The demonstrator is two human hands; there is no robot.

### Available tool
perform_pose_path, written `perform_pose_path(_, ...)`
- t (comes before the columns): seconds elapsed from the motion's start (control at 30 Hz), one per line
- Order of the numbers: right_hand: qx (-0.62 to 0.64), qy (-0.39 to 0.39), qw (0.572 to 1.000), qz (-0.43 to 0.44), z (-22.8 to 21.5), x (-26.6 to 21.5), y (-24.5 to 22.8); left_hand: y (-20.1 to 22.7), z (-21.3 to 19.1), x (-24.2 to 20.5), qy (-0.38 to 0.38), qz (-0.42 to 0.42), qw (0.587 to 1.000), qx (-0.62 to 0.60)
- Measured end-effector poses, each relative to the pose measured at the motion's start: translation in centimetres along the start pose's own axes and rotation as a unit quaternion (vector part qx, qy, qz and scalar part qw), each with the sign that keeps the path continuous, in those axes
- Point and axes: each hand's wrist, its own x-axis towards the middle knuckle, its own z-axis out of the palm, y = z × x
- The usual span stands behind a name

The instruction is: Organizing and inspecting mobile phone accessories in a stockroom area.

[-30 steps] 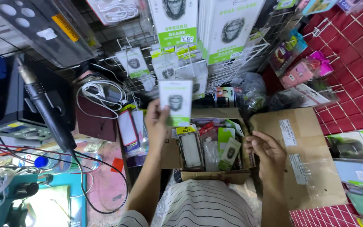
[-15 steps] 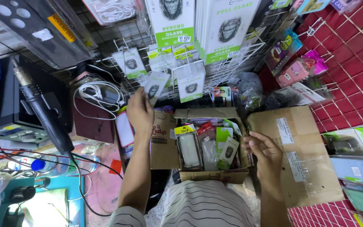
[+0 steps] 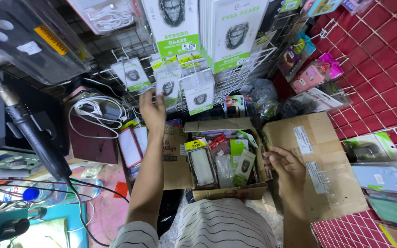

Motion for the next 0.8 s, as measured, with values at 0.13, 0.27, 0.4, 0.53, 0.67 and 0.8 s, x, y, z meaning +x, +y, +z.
perform_pose_path(0.13, 0.019, -0.005, 1.0, 0.005, -0.4, 0.1, 1.0, -0.2, 0.9, 0.2, -0.01, -0.01, 0.998, 0.069)
perform_pose_path(0.27, 0.016, -0.008, 1.0, 0.017, -0.6, 0.2, 1.4, -0.1, 0.5, 0.7, -0.037, -0.031, 0.991, 0.126)
perform_pose_path(0.4, 0.02, -0.001, 0.999, 0.031, -0.8, 0.4, 1.9, -0.8, 0.3, 0.5, -0.018, 0.02, 0.992, 0.125)
perform_pose_path(0.53, 0.029, -0.009, 0.998, 0.053, -0.6, 0.1, 2.2, -1.9, 1.0, -0.5, -0.016, 0.022, 0.992, 0.123)
perform_pose_path(0.67, 0.019, -0.017, 0.998, 0.051, -0.3, -0.2, 1.8, -2.4, 2.2, -0.9, -0.001, -0.003, 0.998, 0.066)
perform_pose_path(0.8, 0.018, -0.015, 0.998, 0.056, -0.7, -0.5, 1.7, -2.6, 2.9, -1.2, -0.024, -0.023, 0.998, 0.054)
